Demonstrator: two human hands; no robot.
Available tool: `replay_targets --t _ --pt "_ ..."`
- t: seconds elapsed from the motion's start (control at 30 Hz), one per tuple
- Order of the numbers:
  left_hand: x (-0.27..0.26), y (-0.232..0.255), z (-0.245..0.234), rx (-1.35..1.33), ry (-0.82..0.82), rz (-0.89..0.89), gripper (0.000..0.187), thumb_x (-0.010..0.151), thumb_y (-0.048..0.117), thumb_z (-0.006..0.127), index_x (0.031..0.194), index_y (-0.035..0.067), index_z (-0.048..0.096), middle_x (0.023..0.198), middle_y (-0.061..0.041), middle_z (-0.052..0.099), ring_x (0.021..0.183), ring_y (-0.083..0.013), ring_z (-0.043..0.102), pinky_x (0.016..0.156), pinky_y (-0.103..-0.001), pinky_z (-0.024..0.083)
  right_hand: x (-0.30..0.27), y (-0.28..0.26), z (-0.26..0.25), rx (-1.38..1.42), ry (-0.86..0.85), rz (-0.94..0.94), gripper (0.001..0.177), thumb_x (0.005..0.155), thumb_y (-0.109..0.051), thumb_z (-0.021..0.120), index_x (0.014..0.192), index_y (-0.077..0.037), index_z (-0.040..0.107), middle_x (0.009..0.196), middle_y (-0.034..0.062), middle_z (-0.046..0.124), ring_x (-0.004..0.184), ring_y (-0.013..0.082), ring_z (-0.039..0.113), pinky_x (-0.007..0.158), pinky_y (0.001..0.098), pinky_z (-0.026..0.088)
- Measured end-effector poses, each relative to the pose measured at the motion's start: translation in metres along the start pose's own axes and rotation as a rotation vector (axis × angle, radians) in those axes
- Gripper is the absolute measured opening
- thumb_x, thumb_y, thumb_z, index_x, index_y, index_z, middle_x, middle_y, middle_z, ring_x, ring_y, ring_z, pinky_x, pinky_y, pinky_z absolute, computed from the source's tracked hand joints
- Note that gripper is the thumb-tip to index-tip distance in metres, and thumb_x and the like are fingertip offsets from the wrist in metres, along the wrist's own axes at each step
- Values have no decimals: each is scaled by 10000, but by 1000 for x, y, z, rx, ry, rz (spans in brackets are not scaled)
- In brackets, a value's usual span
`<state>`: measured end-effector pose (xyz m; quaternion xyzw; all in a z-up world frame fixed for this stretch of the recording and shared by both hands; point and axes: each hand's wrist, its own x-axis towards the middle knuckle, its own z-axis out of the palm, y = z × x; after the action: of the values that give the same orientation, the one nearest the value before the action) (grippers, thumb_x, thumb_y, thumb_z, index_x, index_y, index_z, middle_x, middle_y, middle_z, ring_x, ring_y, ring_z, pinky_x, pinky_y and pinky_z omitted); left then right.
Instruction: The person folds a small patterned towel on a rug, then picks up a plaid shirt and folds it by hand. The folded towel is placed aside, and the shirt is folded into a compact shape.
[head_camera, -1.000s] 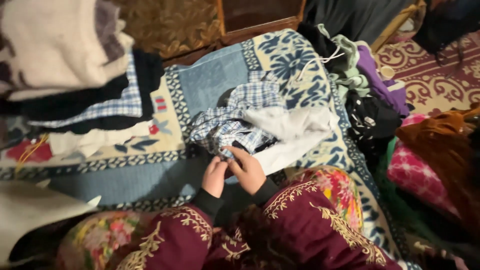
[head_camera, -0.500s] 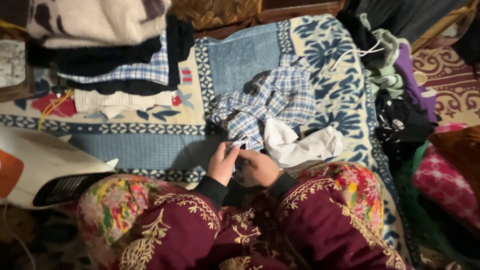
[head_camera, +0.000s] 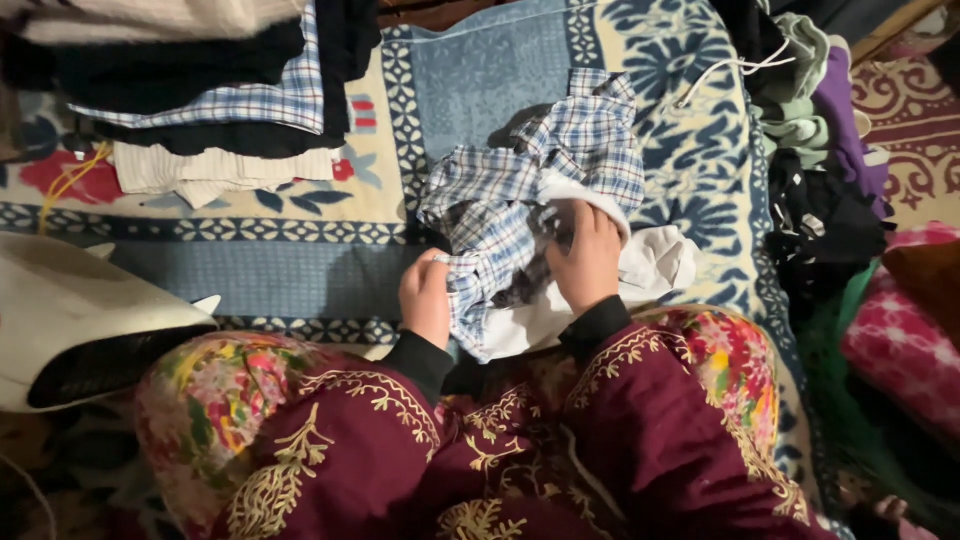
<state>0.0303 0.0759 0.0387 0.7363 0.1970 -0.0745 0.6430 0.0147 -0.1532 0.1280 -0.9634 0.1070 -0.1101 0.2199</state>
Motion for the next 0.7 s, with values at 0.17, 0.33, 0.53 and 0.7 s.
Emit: replay_targets --t 0.17,0.33,0.53,0.7 --pt "-2 -11 2 -260 -68 -60 306 905 182 567 1157 77 705 1210 -104 636 1227 -271 527 1106 -504 375 1 14 39 -79 -159 -75 704 762 -297 802 1425 -249 571 1419 51 570 1315 291 521 1050 538 425" --pt "14 -3 -8 -449 -29 -29 210 878 128 539 1002 37 682 1031 -109 587 1052 -224 522 1010 -480 435 -5 -5 27 164 -180 -83 500 863 -347 707 1349 -263 631 1345 38 653 1259 287 608 1048 490 445" --pt "-12 52 -19 -613 145 208 111 840 119 569 867 53 654 812 -80 530 817 -186 528 814 -339 497 -28 -33 24 -54 -192 -223 767 651 -510 842 1317 -211 609 1341 87 613 1201 342 629 1054 517 469" --pt "-38 83 -23 -769 150 283 114 808 132 572 827 38 633 735 -71 506 715 -153 522 691 -268 479 4 -1 27 2 -74 -1 230 794 -271 735 1020 -246 697 951 -26 642 921 261 696 843 413 553"
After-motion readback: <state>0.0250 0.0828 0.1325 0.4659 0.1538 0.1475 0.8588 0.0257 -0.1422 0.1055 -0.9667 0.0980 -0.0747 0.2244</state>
